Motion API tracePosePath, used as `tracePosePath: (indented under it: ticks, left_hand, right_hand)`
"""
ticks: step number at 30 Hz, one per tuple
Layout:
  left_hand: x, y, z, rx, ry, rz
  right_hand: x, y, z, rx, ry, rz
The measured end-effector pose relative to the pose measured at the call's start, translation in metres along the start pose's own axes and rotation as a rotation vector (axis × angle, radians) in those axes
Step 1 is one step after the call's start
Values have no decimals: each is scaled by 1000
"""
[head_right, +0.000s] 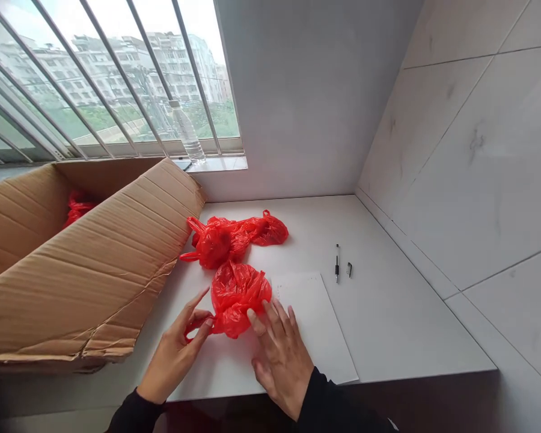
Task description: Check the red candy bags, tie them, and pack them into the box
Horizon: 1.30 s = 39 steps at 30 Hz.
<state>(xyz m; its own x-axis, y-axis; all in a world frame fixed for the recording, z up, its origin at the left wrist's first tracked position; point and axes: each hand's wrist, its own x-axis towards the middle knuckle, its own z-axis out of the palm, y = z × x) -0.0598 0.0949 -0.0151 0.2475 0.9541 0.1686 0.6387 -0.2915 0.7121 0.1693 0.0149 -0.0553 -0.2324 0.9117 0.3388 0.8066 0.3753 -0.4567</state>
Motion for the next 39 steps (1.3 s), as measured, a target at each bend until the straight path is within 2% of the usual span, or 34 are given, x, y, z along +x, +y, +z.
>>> tracePosePath:
  ticks: [4, 6, 8, 10, 12, 15, 17, 19, 23, 24, 26, 29, 31, 34, 36, 37, 39]
  left_hand:
    - [-15, 18, 14, -19, -79, 58]
    - [-21, 25, 18, -6, -85, 80]
    - [-23, 29, 18, 28, -22, 94]
    - [-19, 30, 19, 81, 66, 114]
    - [-11, 31, 22, 154, 79, 188]
    - [-1, 30, 28, 227, 36, 289]
    - [1, 26, 26, 222, 72, 287]
    - [-2, 19, 16, 209, 159, 254]
    - [-15, 12, -10, 185, 380, 91]
    - [-18, 15, -13, 171, 388, 66]
    - [-23, 25, -12, 159, 340, 87]
    - [-23, 43, -1, 174, 269, 201]
    - [-19, 49, 4, 169, 291, 228]
    - [-19, 51, 1, 156, 413, 178]
    - [-24, 54, -6, 160, 497, 95]
    - [-28, 57, -10, 138, 508, 32]
    - [-36, 63, -17, 17, 453, -118]
  right_hand:
    - [-14, 44, 5, -168, 2, 58]
    - [-11, 60, -4, -143, 5, 65]
    - [-4, 65, -19, -46, 48, 77]
    - [7, 57, -34, 88, 131, 82]
    - [18, 40, -43, 174, 176, 33]
    - [31, 20, -40, 148, 97, -73]
    - [36, 19, -36, 123, 54, -96]
    - [37, 27, -38, 159, 77, -46]
    - [35, 48, -60, 251, 201, 238]
    - [34, 49, -65, 249, 221, 263]
    - [35, 44, -71, 240, 230, 211]
    - [41, 29, -67, 214, 191, 72]
    - [45, 23, -62, 202, 151, 56]
    - [46, 23, -64, 225, 150, 155]
    - [44, 21, -72, 213, 224, 205]
    - [43, 18, -77, 192, 285, 198]
    - [41, 8, -84, 172, 366, 88]
